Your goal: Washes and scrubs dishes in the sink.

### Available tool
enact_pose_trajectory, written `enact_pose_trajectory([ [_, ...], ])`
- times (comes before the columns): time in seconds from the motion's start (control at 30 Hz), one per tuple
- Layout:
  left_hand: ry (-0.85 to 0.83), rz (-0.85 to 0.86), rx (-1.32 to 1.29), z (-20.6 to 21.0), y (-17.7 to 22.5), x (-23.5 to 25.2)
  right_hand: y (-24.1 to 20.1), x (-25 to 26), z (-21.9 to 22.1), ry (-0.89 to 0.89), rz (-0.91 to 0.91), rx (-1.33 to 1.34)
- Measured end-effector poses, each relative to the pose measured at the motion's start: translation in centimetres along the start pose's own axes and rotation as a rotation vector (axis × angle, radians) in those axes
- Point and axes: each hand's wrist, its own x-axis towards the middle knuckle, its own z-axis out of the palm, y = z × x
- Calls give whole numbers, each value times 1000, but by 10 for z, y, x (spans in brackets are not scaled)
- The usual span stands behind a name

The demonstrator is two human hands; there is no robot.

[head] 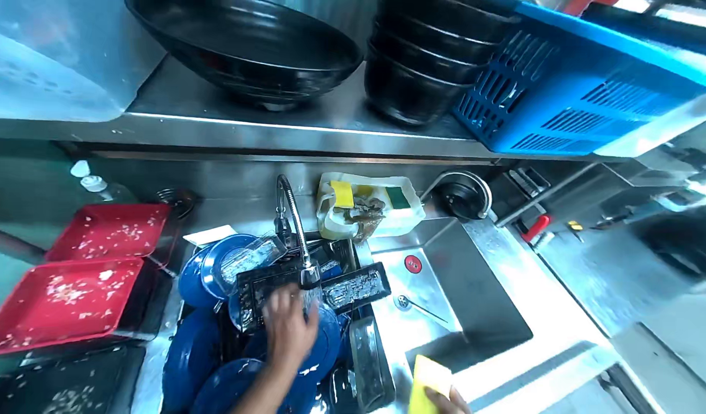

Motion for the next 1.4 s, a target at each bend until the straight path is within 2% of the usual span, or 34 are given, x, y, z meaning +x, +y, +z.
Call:
enact_pose_trajectory([
  [0.07,-60,136,59,24,2,-43,4,4,5,-25,20,-19],
  [0.13,5,133,46,33,3,-38,5,8,13,-72,30,-47],
  [0.2,121,17,-8,16,7,7,1,9,24,-119,17,-72],
  [0.23,125,-49,-39,0,8,35,-1,8,29,-132,10,-80],
  [0.33,-47,-207,27,-28,0,117,-4,4,42,-149,-27,-91],
  [0.4,-66,-244,130,-22,-9,161,-6,4,46,-156,-64,-81],
  [0.5,-154,-270,301,-12,-15,195,-7,1,43,-137,-76,-78],
  [0.6,-214,-300,400,-11,-10,204,-6,-3,33,-70,-49,-83],
  [0.73,-205,-279,418,-9,-8,206,3,-6,18,34,-4,-41],
  [0.9,-191,-245,489,-4,-15,208,6,-4,15,51,49,-28],
  [1.0,-116,-190,310,-15,-12,183,2,-4,19,36,22,-37],
  [1.07,12,-57,106,-18,-10,137,-3,0,20,27,-10,-25],
  [1.13,-21,-20,-18,-14,-6,69,-8,3,20,7,-33,-22],
  [1.23,-175,70,93,11,-11,-20,-13,5,25,-13,-26,-52],
  [1.3,-151,89,162,23,-20,-40,-14,6,33,-30,-15,-75],
  [1.4,-75,-37,141,17,-24,-23,-13,6,48,-85,-25,-95],
])
